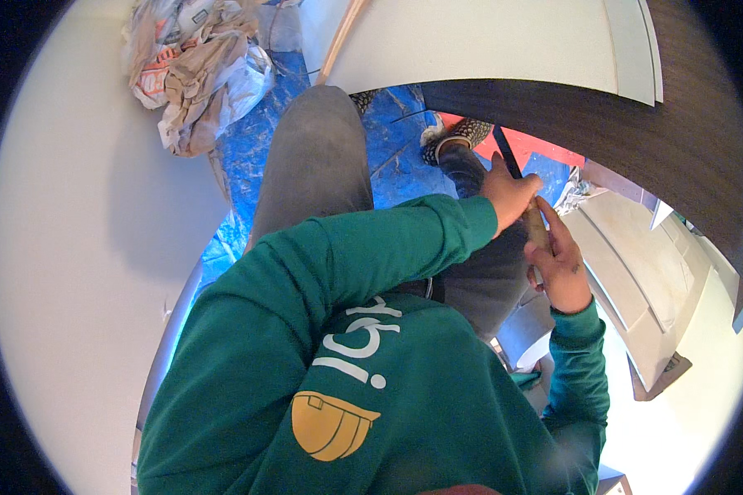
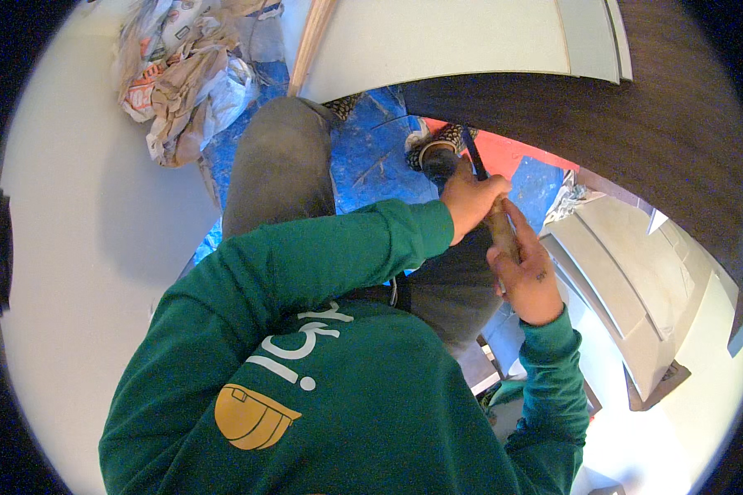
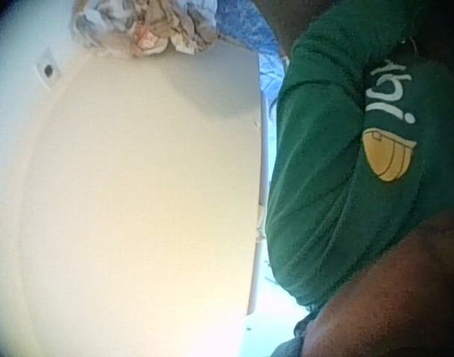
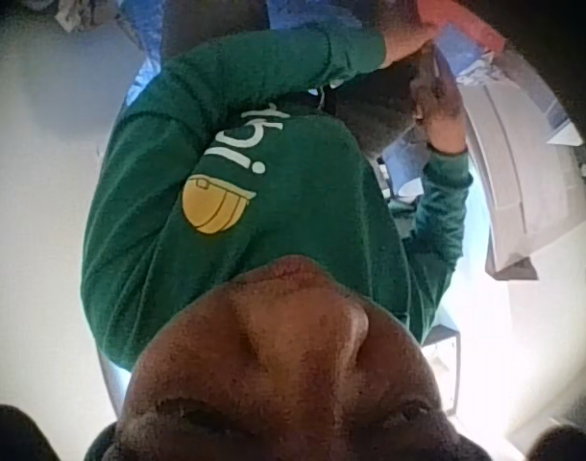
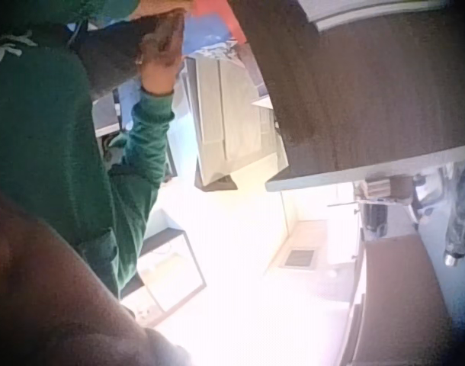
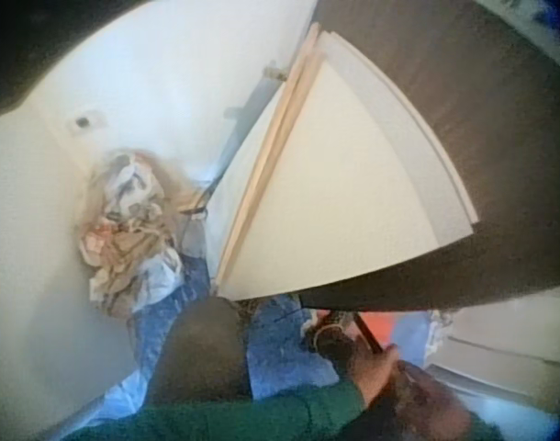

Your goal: The person sits on the floor and uses a hammer and a pry bar to adjust and secure a cabinet door or panel. They repeatedly tap the tool against the edge of the wood to align it with the frame.

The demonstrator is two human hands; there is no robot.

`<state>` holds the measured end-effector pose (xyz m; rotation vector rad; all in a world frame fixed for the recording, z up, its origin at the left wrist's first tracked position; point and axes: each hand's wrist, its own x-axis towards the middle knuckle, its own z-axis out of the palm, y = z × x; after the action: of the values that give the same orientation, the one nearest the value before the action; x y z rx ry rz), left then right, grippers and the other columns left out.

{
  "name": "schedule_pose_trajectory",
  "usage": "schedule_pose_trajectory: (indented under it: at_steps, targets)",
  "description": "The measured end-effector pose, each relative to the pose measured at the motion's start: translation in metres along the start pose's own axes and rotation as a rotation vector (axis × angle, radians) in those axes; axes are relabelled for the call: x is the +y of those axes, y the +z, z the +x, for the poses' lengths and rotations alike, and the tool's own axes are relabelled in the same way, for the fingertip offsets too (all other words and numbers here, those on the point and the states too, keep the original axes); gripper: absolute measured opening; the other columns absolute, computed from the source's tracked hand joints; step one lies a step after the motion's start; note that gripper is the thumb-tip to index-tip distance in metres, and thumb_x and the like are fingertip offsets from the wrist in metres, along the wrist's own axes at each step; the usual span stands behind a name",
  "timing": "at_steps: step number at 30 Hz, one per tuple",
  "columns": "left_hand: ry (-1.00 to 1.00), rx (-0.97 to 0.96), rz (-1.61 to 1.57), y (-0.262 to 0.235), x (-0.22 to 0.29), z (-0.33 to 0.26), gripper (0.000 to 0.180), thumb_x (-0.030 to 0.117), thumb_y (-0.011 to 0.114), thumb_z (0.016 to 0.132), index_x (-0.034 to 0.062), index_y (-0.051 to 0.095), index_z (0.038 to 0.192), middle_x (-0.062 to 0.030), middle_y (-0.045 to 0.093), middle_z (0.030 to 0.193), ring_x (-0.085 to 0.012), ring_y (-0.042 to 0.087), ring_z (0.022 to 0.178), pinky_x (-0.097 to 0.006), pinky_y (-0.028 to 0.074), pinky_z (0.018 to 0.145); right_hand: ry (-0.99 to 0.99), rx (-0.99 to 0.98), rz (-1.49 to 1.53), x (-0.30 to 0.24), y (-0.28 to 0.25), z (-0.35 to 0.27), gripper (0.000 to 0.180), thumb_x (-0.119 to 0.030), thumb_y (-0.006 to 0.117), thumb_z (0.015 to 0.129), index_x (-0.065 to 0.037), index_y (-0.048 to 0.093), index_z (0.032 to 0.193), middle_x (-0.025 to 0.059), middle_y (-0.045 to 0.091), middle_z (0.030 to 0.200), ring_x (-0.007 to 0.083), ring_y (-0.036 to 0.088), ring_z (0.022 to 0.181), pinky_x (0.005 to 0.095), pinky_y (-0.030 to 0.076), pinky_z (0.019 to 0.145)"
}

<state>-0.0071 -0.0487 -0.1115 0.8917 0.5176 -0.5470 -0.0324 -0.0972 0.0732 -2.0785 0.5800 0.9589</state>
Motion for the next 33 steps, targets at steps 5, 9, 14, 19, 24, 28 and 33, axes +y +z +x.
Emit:
schedule_pose_trajectory:
  at_steps: [5, 9, 14, 19, 24, 28, 33]
  targets:
    - [-0.027, -0.172, -0.005, 0.008, 0.047, -0.037, 0.089, 0.019, 0.068, 0.081, 0.0008, 0.015, 0.15, -0.0182, 0.061, 0.109, -0.0273, 0.065, 0.081, -0.037, 0.055, 0.068, -0.059, 0.102, 0.051, 0.005, -0.008, 0.001, 0.057, -0.015, 0.056, 0.096, 0.002, 0.038, 0.148, 0.0042, 0.063, 0.098, 0.0066, 0.049, 0.064, 0.0225, 0.041, 0.054]
    - [-0.085, -0.144, 0.046, 0.012, 0.061, -0.05, 0.092, 0.027, 0.064, 0.09, 0.0024, 0.004, 0.155, -0.0225, 0.063, 0.1, -0.0272, 0.067, 0.079, -0.037, 0.057, 0.065, 0.03, 0.094, 0.046, -0.018, -0.016, -0.007, 0.056, -0.015, 0.052, 0.097, -0.002, 0.038, 0.15, 0.0021, 0.061, 0.089, 0.0059, 0.046, 0.063, 0.0221, 0.037, 0.05]
    - [-0.198, -0.294, -0.009, 0.013, 0.069, -0.055, 0.095, 0.02, 0.06, 0.094, 0.0056, -0.011, 0.155, -0.0199, 0.064, 0.096, -0.023, 0.067, 0.079, -0.036, 0.057, 0.066, 0.123, 0.08, -0.011, -0.042, -0.026, -0.02, 0.061, -0.015, 0.052, 0.091, -0.004, 0.039, 0.15, 0.0022, 0.06, 0.087, 0.0074, 0.047, 0.066, 0.0224, 0.039, 0.052]
    - [-0.227, -0.361, -0.22, 0.014, 0.071, -0.061, 0.097, 0.018, 0.06, 0.095, 0.0074, -0.016, 0.154, -0.0172, 0.064, 0.095, -0.0227, 0.066, 0.077, -0.035, 0.057, 0.06, 0.078, 0.108, -0.069, -0.048, -0.028, -0.029, 0.062, -0.013, 0.051, 0.089, 0.0, 0.04, 0.149, 0.0063, 0.062, 0.101, 0.0097, 0.05, 0.077, 0.0231, 0.044, 0.069]
    - [-0.255, -0.355, -0.255, 0.013, 0.076, -0.057, 0.097, 0.018, 0.06, 0.095, 0.0105, -0.016, 0.155, -0.0163, 0.063, 0.098, -0.0236, 0.066, 0.077, -0.036, 0.057, 0.056, 0.063, 0.077, -0.108, -0.056, -0.027, -0.024, 0.059, -0.011, 0.049, 0.092, 0.0, 0.038, 0.15, 0.008, 0.063, 0.109, 0.0096, 0.05, 0.079, 0.0232, 0.045, 0.074]
    - [-0.29, -0.337, -0.328, 0.009, 0.067, -0.048, 0.095, 0.018, 0.06, 0.096, 0.0151, -0.013, 0.156, -0.0151, 0.061, 0.102, -0.0218, 0.064, 0.073, -0.036, 0.057, 0.055, 0.108, 0.031, -0.116, -0.059, -0.023, -0.014, 0.057, -0.013, 0.048, 0.096, 0.0, 0.037, 0.15, 0.0072, 0.064, 0.107, 0.0089, 0.049, 0.075, 0.0229, 0.045, 0.067]
    - [-0.185, -0.34, -0.231, 0.011, 0.058, -0.047, 0.092, 0.019, 0.06, 0.095, 0.0196, -0.008, 0.157, -0.0143, 0.06, 0.101, -0.0206, 0.063, 0.071, -0.034, 0.056, 0.054, -0.001, 0.077, -0.16, -0.049, -0.018, -0.02, 0.055, -0.015, 0.047, 0.099, 0.0, 0.037, 0.15, 0.0055, 0.064, 0.101, 0.0066, 0.045, 0.067, 0.0218, 0.041, 0.055]
